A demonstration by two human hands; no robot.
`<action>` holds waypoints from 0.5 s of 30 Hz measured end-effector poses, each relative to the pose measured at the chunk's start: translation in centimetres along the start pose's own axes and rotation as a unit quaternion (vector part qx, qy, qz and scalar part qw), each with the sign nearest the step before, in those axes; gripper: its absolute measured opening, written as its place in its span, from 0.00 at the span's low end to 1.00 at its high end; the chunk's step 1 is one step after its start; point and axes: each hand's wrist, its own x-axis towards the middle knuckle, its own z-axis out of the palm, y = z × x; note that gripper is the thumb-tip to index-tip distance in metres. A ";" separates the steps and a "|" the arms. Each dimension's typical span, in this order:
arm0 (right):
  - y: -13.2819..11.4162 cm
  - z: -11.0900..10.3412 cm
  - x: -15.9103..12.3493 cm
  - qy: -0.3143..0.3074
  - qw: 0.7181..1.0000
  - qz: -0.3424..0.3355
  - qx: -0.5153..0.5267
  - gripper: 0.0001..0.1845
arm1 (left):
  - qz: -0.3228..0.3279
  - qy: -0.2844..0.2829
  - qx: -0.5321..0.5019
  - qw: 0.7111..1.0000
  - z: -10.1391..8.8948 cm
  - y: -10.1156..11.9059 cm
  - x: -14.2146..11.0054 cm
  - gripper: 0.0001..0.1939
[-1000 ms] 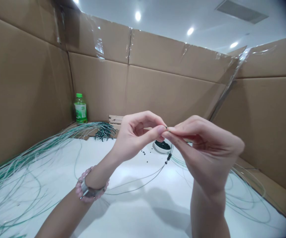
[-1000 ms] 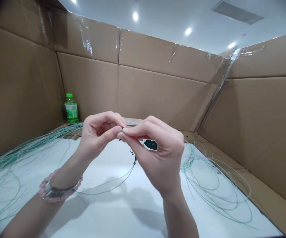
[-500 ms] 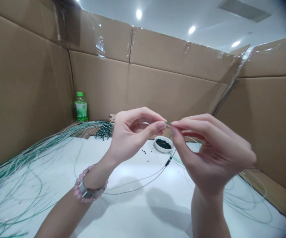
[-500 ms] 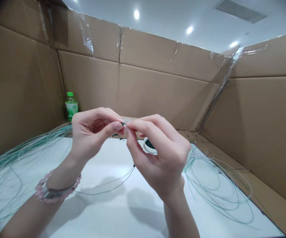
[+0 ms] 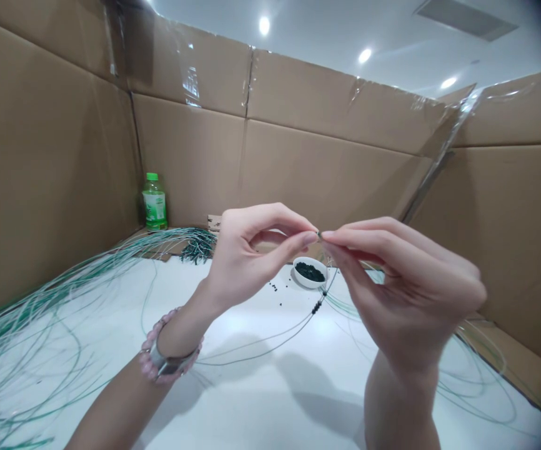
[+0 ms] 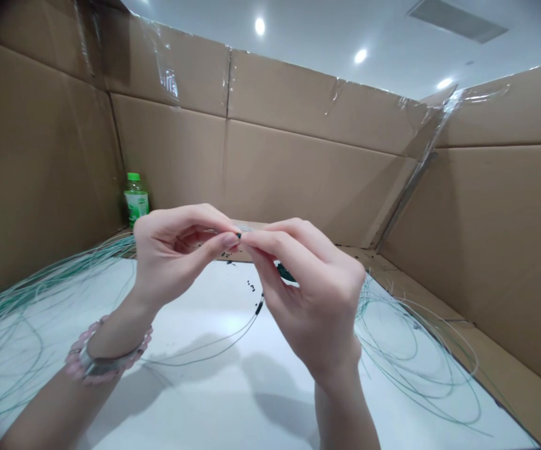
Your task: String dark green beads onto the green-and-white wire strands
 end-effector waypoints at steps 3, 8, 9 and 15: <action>0.3 -0.2 0.1 -0.002 1.000 0.010 0.015 0.14 | 0.007 -0.023 0.028 0.999 -0.2 0.1 0.0 0.03; 0.3 0.3 0.1 0.006 0.998 0.047 0.032 0.11 | 0.027 -0.041 0.078 0.996 -0.4 0.3 0.1 0.03; 0.2 0.5 0.1 -0.002 0.998 0.055 0.035 0.11 | 0.040 -0.036 0.097 0.994 -0.4 0.3 0.1 0.04; 0.5 -0.1 0.3 -0.090 0.986 0.136 -0.027 0.04 | 0.132 -0.003 0.262 0.956 -0.4 0.1 0.2 0.06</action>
